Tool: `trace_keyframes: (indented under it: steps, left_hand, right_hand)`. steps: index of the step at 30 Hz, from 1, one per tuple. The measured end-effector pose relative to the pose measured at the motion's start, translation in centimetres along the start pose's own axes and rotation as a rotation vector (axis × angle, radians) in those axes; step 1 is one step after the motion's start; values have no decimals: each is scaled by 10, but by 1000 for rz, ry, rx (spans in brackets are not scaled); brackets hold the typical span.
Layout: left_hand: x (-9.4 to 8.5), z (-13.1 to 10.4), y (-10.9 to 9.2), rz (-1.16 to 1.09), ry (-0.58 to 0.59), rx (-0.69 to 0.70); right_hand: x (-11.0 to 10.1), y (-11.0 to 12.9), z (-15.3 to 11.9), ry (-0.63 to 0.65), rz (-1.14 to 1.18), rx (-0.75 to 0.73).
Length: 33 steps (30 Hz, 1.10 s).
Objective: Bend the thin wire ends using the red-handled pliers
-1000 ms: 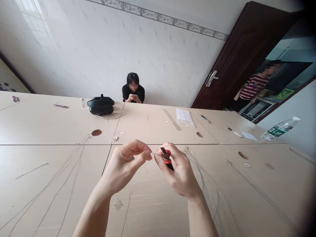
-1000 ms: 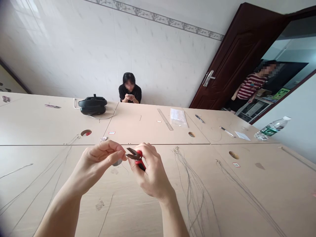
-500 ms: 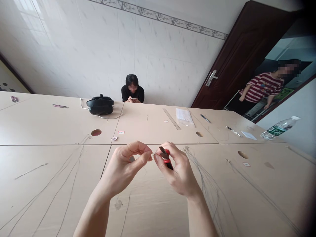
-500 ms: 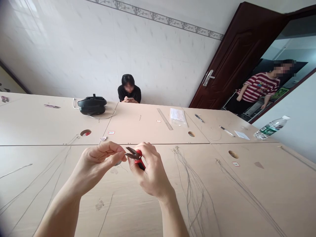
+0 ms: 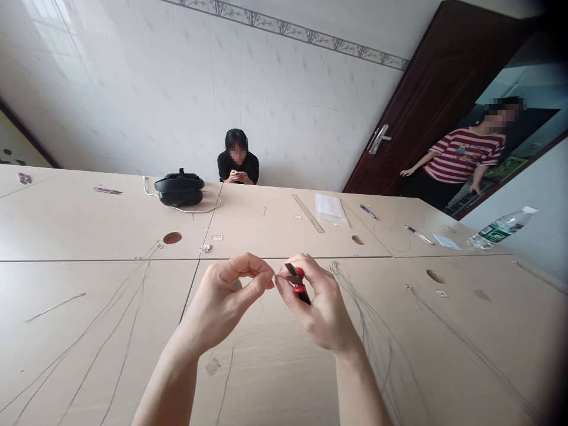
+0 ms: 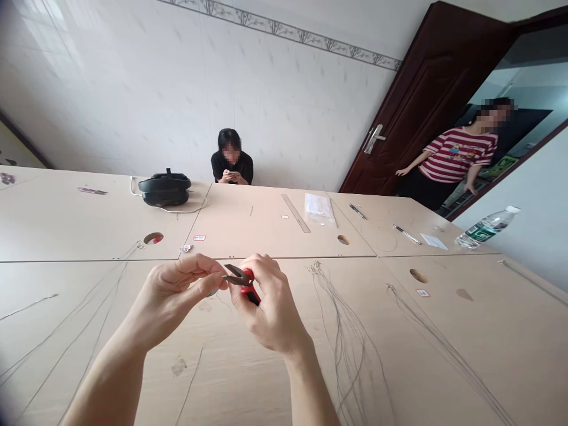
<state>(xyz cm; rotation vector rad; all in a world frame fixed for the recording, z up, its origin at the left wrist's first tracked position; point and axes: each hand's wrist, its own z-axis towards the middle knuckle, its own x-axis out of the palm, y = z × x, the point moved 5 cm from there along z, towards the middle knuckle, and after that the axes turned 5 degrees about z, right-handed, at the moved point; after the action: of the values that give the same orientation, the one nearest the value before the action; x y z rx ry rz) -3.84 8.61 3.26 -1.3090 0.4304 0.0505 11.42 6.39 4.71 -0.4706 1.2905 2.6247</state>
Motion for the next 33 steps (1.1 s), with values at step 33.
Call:
trace_keyframes:
  steps: [33]
  left_hand:
    - [-3,-2,-3,25,-19,7]
  right_hand:
    - [-1,-3,-1,-8,-62,-17]
